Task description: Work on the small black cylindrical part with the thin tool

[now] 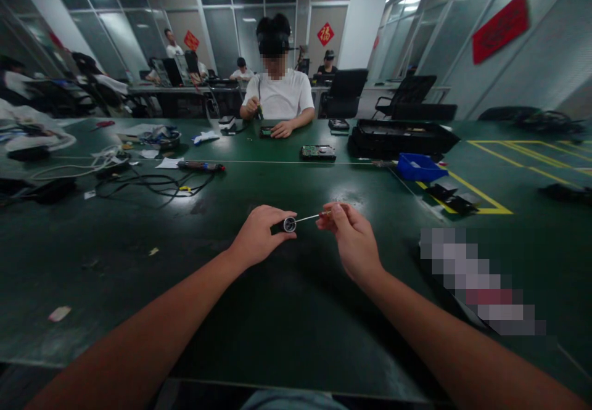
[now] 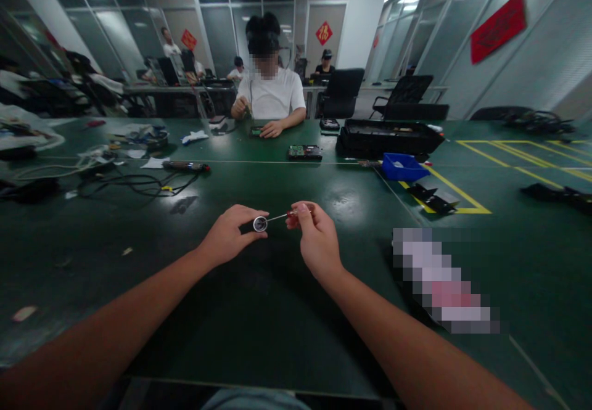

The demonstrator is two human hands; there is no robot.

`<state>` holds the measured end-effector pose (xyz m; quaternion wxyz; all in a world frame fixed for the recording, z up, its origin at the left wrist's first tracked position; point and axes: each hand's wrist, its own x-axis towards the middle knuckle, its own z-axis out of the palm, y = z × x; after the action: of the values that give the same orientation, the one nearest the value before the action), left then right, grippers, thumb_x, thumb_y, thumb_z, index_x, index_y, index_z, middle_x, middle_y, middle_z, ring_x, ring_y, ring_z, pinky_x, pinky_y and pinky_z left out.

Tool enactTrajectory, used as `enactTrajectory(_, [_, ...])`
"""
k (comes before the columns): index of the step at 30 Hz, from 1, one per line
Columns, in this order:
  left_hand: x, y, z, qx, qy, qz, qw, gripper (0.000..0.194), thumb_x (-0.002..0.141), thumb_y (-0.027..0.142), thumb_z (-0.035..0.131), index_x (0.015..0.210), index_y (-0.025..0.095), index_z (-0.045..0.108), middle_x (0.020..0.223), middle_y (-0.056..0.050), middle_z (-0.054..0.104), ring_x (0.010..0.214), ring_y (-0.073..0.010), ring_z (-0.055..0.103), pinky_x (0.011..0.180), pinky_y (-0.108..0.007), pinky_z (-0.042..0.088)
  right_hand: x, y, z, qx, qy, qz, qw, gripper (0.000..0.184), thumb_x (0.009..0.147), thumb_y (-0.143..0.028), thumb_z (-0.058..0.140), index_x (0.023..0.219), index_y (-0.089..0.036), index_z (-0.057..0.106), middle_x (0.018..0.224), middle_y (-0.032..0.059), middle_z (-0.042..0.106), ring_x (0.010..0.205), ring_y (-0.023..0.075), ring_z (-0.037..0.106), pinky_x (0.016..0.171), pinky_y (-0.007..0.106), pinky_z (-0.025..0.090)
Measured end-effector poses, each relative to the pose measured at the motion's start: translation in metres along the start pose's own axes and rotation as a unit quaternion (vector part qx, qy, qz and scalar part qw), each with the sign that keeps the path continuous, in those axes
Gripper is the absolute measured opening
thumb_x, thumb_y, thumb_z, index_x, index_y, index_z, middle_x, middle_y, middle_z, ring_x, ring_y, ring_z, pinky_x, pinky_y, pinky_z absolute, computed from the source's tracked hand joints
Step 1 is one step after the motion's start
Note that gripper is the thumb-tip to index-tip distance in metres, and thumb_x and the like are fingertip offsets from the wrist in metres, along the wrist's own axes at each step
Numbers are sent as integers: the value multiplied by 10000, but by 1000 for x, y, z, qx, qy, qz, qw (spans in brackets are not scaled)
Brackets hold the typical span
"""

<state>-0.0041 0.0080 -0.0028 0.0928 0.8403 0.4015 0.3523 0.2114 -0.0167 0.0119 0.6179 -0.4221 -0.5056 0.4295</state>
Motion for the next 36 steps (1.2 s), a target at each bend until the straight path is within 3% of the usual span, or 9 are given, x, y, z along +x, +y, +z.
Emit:
enactTrajectory(2, [1, -2, 0, 5, 2, 13, 1000, 408, 835, 307, 806, 1224, 264, 690, 1186, -32, 749, 1111, -241, 654, 997, -456, 452, 7, 5, -2, 62, 15, 55, 996, 283, 897, -487, 629, 896, -205, 649, 768, 6, 649, 679, 157, 638, 740, 361, 570])
enactTrajectory(4, [1, -4, 0, 14, 5, 1, 1000, 410, 838, 314, 802, 1229, 272, 688, 1188, -33, 748, 1113, -247, 653, 999, -468, 447, 10, 9, -5, 78, 34, 69, 994, 273, 888, -480, 638, 872, -208, 632, 732, -11, 624, 640, 144, 616, 722, 352, 573])
enactTrajectory(8, [1, -4, 1, 20, -2, -14, 1000, 417, 838, 333, 802, 1232, 259, 686, 1189, -40, 747, 1112, -252, 654, 994, -466, 446, 8, 7, -6, 21, 52, 8, 998, 258, 924, -472, 604, 938, -215, 629, 815, 6, 659, 707, 152, 649, 726, 339, 561])
enactTrajectory(14, [0, -1, 0, 22, -12, -4, 1000, 417, 845, 340, 794, 1241, 272, 682, 1178, -40, 748, 1100, -258, 655, 985, -471, 444, -4, -4, -1, -100, 5, -71, 992, 237, 986, -442, 523, 994, -223, 615, 837, 23, 681, 761, 178, 670, 756, 357, 544])
enactTrajectory(22, [-1, 1, 0, 23, -7, -5, 1000, 432, 841, 343, 798, 1247, 262, 676, 1172, -43, 748, 1086, -251, 660, 967, -457, 455, -10, -11, -1, -178, -27, -108, 978, 222, 1001, -423, 522, 1041, -227, 619, 867, 37, 728, 792, 190, 709, 757, 353, 544])
enactTrajectory(29, [-2, 2, 0, 16, -14, -11, 1000, 383, 860, 336, 779, 1227, 273, 688, 1137, -36, 755, 1057, -249, 667, 949, -451, 468, -12, -23, -2, -336, -8, -164, 927, 322, 881, -480, 696, 689, -239, 601, 615, -12, 678, 550, 152, 611, 559, 287, 434])
enactTrajectory(36, [-2, 3, 0, 8, -12, -26, 1000, 371, 852, 321, 786, 1209, 269, 698, 1136, -32, 753, 1063, -253, 660, 945, -447, 472, -14, -23, -3, -340, -32, -168, 925, 314, 881, -514, 690, 755, -232, 635, 644, -6, 693, 518, 148, 604, 512, 279, 413])
